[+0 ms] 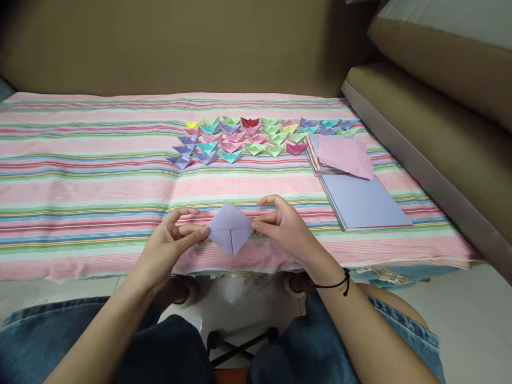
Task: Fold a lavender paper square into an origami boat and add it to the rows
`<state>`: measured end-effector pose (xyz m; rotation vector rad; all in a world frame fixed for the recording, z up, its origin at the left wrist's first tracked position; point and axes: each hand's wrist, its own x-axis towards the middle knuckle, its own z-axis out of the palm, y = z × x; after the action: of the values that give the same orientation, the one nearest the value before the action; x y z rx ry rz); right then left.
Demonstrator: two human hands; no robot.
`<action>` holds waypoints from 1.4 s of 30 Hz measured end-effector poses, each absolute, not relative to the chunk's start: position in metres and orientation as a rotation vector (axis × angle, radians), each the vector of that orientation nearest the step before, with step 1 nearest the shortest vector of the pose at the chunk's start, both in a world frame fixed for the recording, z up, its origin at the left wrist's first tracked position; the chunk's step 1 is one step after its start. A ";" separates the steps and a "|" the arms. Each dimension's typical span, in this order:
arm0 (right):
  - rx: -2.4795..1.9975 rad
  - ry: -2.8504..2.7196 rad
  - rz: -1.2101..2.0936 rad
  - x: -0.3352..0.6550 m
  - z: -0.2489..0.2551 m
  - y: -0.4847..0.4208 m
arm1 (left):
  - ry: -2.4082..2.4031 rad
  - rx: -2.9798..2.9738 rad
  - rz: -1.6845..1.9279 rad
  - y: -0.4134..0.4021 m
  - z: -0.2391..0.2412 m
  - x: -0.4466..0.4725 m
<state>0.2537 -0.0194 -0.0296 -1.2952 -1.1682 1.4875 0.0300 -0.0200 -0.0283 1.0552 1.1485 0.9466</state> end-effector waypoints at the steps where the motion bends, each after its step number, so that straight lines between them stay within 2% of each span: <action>1: -1.278 -1.181 1.480 0.253 -0.030 -0.019 | 1.148 1.054 0.959 -0.020 -0.029 0.030; 8: -1.200 -1.424 0.908 0.234 -0.031 -0.027 | 1.331 1.165 1.325 -0.023 -0.028 0.035; 12: -1.083 -1.315 1.221 0.215 -0.031 -0.036 | 1.460 1.715 1.394 -0.034 -0.026 0.041; 15: -0.960 -1.128 1.467 0.206 -0.032 -0.040 | 1.352 2.167 1.327 -0.041 -0.029 0.047; 18: -0.970 -1.006 1.519 0.205 -0.034 -0.040 | 1.196 2.319 1.225 -0.045 -0.035 0.051; 21: -1.105 -1.028 1.459 0.212 -0.038 -0.035 | 1.186 2.367 1.133 -0.045 -0.036 0.050; 24: -1.189 -1.182 1.472 0.221 -0.045 -0.029 | 1.310 2.287 1.188 -0.040 -0.034 0.045; 27: -1.222 -1.271 1.503 0.229 -0.051 -0.025 | 1.413 1.844 1.205 -0.031 -0.034 0.040; 30: -1.290 -1.326 1.465 0.233 -0.052 -0.023 | 1.290 1.362 1.027 -0.024 -0.040 0.039; 32: -1.339 -1.370 1.409 0.235 -0.051 -0.022 | 1.238 1.246 0.960 -0.021 -0.045 0.039; 36: -1.472 -1.466 1.233 0.240 -0.049 -0.022 | 1.322 1.430 0.923 -0.021 -0.050 0.040; 42: -1.649 -1.700 0.959 0.243 -0.051 -0.024 | 1.524 1.867 0.674 -0.023 -0.048 0.041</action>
<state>0.2433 -0.0242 -0.0510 -1.6488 -1.6998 0.9590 0.0408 -0.0231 -0.0479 1.8668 1.5242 0.6737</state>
